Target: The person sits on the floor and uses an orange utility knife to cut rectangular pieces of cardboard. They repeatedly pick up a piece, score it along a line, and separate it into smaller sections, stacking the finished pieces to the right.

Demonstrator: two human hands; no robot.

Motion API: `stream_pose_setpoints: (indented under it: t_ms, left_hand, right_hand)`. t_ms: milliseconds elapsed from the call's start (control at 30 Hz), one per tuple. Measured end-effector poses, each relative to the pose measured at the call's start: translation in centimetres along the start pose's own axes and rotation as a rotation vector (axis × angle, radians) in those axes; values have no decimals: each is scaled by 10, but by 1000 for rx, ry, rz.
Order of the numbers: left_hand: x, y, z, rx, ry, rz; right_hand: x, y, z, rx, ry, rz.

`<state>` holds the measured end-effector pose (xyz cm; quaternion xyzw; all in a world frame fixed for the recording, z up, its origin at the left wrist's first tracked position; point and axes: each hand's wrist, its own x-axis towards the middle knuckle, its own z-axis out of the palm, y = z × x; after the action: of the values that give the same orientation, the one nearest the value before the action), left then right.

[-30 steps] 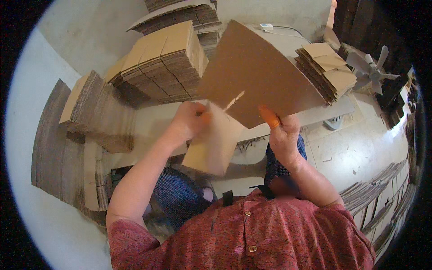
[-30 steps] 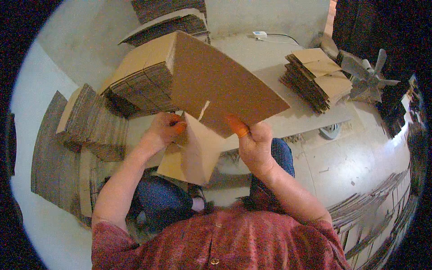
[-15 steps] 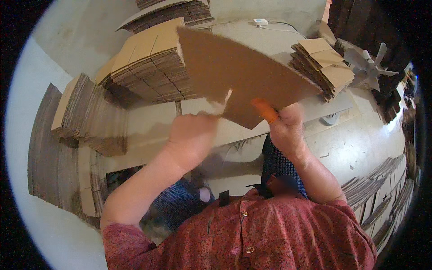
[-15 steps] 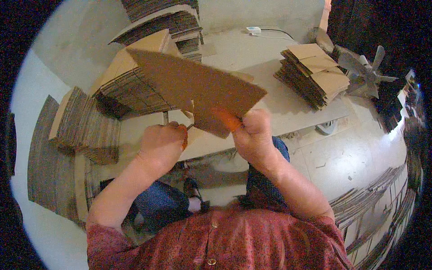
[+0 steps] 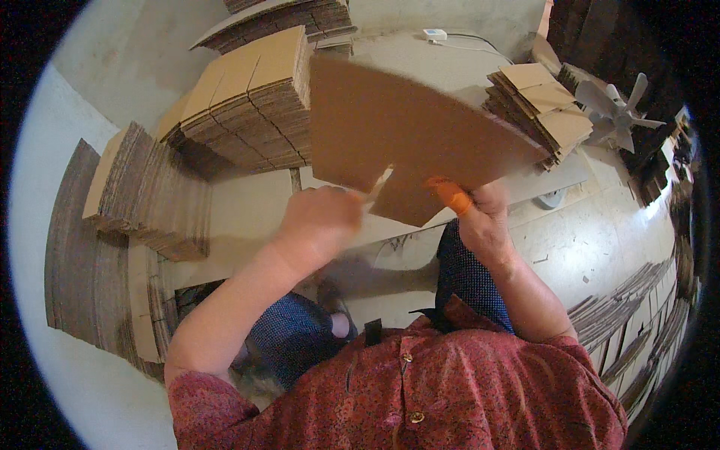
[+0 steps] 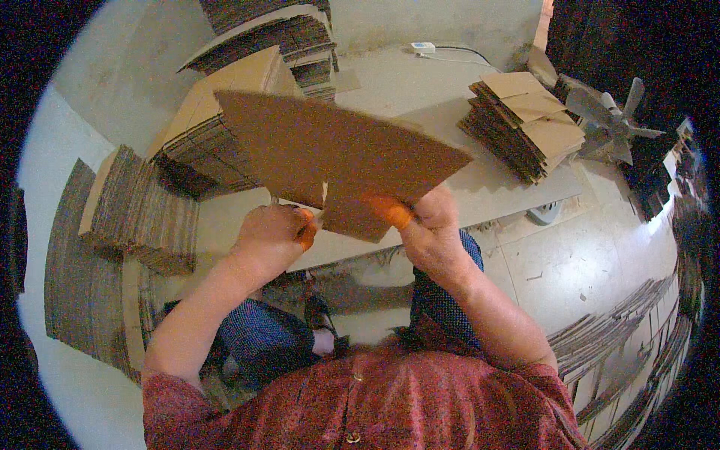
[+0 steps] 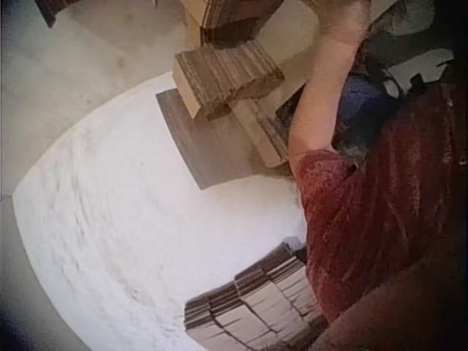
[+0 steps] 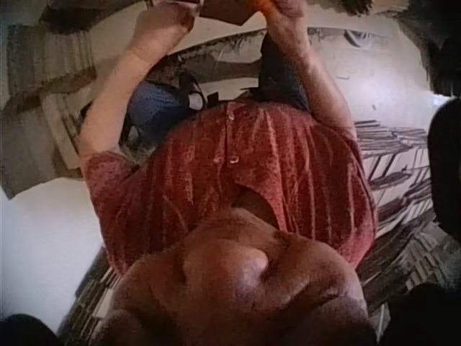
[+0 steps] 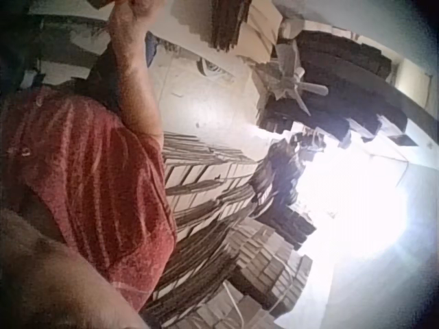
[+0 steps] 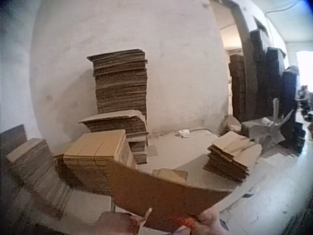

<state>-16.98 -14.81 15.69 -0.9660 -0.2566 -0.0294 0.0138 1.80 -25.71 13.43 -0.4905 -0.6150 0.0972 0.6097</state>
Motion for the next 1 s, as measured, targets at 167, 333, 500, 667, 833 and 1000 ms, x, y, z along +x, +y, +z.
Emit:
stream_pose_setpoints:
  t_ms: [167,333,500,667,833,1000]
  left_hand:
    - [5,-18,7,-537,70,-12]
    - [14,-24,-10,-841,-125,-239]
    - [4,-35,-16,-931,-167,-350]
    - [-41,-37,22,-1533,259,-140]
    - [-92,12,102,-1211,592,-231]
    - [-79,19,112,-871,752,-449]
  right_hand:
    - [-15,29,24,-66,-214,338]
    - [-27,54,42,-121,-221,371]
    - [-34,66,54,-272,-256,258]
    - [-30,63,50,-384,-286,363]
    - [-45,81,55,-312,-387,275]
    - [-27,96,16,-7,-65,371]
